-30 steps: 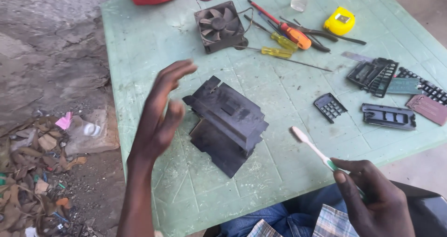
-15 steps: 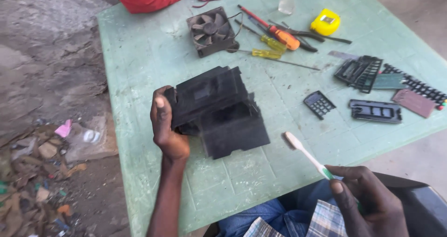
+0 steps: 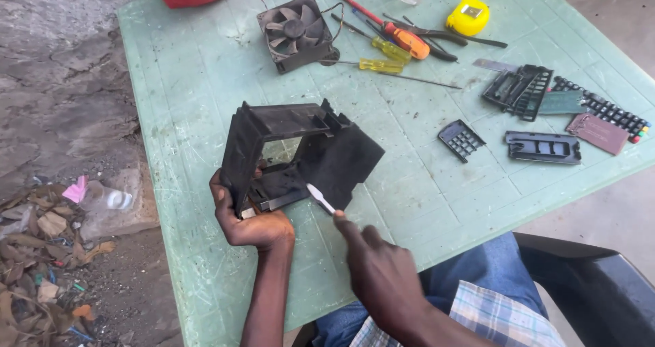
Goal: Scrubbing a remote control back cover with a toothbrush to remove dust and dirt
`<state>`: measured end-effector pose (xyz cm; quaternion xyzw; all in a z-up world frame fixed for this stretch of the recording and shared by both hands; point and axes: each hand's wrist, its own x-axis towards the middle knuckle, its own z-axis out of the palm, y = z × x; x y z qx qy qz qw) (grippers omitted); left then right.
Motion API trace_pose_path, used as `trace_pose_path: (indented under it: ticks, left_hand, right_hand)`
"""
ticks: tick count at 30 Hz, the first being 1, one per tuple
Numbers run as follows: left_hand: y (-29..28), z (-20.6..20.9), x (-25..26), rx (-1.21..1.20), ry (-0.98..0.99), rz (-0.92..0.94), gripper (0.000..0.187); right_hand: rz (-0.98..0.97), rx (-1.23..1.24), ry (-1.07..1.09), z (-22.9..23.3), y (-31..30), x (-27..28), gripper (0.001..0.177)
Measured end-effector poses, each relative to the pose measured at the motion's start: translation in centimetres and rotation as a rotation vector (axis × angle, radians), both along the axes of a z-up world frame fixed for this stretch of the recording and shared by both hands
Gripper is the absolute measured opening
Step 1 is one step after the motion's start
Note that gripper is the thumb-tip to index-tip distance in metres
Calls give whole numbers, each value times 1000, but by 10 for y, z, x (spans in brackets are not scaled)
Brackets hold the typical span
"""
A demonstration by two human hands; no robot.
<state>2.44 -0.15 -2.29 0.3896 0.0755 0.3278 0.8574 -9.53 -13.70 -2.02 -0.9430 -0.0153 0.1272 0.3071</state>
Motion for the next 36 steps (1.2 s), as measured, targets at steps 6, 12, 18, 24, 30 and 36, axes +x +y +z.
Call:
trace_pose_path:
  ticks: [6, 12, 18, 24, 30, 36]
  left_hand:
    - [0, -10, -3, 213, 88, 173, 36]
    - [-4, -2, -2, 388, 84, 151, 32]
    - [-4, 0, -2, 440, 52, 190, 29]
    - [-4, 0, -2, 478, 38, 172, 33]
    - [-2, 1, -2, 524, 50, 184, 33]
    - [-7, 11, -1, 577, 114, 163, 29]
  right_hand:
    - [122, -118, -6, 5, -1, 7, 68]
    - [115, -228, -61, -7, -15, 5, 66]
    - [118, -167, 56, 26, -47, -27, 69]
    - [-33, -5, -271, 51, -57, -21, 55]
    - [87, -102, -295, -12, -13, 23, 69]
    - [100, -275, -77, 1, -36, -8, 69]
